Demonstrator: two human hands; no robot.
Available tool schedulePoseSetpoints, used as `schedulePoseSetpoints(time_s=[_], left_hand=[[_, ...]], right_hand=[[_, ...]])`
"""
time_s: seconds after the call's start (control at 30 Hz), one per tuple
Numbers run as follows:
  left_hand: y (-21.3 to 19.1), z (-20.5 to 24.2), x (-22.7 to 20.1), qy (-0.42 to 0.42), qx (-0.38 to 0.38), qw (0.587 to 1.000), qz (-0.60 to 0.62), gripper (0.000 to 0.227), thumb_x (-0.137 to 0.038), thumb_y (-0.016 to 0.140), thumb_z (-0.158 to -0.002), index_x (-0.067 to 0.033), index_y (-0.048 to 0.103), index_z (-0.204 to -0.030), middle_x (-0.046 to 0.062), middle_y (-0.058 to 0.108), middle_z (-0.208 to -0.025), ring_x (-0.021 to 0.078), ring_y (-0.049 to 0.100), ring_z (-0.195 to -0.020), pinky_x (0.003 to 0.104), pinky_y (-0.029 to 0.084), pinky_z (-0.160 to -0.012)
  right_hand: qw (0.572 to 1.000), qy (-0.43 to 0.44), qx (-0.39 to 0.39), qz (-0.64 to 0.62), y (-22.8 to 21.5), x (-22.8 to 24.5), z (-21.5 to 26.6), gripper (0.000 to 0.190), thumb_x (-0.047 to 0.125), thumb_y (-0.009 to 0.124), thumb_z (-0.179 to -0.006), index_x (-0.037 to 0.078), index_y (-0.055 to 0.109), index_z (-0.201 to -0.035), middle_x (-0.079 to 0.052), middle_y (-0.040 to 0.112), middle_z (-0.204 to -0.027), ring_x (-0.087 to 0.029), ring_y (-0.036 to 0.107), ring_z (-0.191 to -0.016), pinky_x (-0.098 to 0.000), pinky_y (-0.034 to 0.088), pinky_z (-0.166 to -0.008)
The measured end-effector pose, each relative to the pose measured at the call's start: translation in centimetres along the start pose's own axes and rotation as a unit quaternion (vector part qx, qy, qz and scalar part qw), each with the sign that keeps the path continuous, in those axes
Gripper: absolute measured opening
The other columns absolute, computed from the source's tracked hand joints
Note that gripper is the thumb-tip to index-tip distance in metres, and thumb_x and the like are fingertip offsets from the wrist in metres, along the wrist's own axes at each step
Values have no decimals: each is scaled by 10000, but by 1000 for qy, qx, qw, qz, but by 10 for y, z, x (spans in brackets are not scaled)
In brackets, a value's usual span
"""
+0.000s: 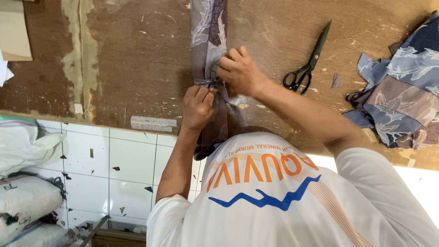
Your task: The person folds patterned fabric pieces on a wooden table, aligns edges, and stacks them. They then roll a larger piece of fabric, tie it with a strip, and write on a small paper label with a pen.
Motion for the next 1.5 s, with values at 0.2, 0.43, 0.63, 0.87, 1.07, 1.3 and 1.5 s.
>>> schedulePoseSetpoints(time_s=[0.2,0.43,0.63,0.87,1.07,1.3,1.5], left_hand=[[1,21,-7,-83,25,996,13,93,-6,760,-850,-40,707,-919,56,637,-865,272,610,-834,409,503,-763],[-22,118,-10,-557,-132,750,332,298,-283,492,-1064,-160,612,-1307,-27,705,-1181,108,659,-1110,293,527,-977],[-19,222,-27,-552,-278,748,241,255,-212,607,-1118,22,678,-1048,28,659,-970,111,587,-932,265,499,-890],[-34,273,-12,-579,-301,698,296,208,-163,637,-1024,25,700,-1090,21,693,-932,91,605,-861,240,494,-800],[-99,340,18,-608,-268,688,292,220,-175,617,-1039,32,681,-1076,37,657,-937,109,582,-861,255,497,-803],[-172,450,82,-682,-214,649,262,233,-189,634,-997,15,712,-1080,65,692,-902,134,620,-852,272,513,-804],[-241,486,153,-662,-264,651,260,243,-188,625,-996,7,702,-1117,71,719,-973,143,652,-916,293,523,-855]], right_hand=[[996,-57,-27,58,-4,-34,-9,104,143,677,-869,120,690,-970,-79,584,-1067,-288,524,-1046,-450,420,-931],[958,157,-22,-239,-11,-15,48,320,190,623,-1048,52,606,-1337,-188,558,-1234,-378,531,-1132,-501,443,-977],[974,-77,-105,-183,-9,91,79,498,239,695,-875,88,591,-1338,-189,502,-1478,-400,445,-1386,-601,368,-1110],[994,-71,83,-20,55,146,36,659,487,639,-880,165,565,-1450,-102,353,-1633,-343,199,-1532,-700,29,-1181],[992,-17,50,116,63,102,-20,583,479,616,-930,229,601,-1456,-38,420,-1641,-330,296,-1542,-659,82,-1219],[978,167,70,104,32,117,-68,375,486,713,-868,195,786,-1093,-20,661,-1405,-312,460,-1469,-677,130,-1204],[979,167,-90,-73,70,204,-136,343,378,710,-961,99,750,-1157,-157,654,-1272,-380,505,-1294,-594,318,-1107]])
Point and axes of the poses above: each hand's wrist, its own z-axis away from the middle knuckle, its own y-axis out of the palm, x = y × z, the point moved 1 cm from there along -z, towards the middle knuckle
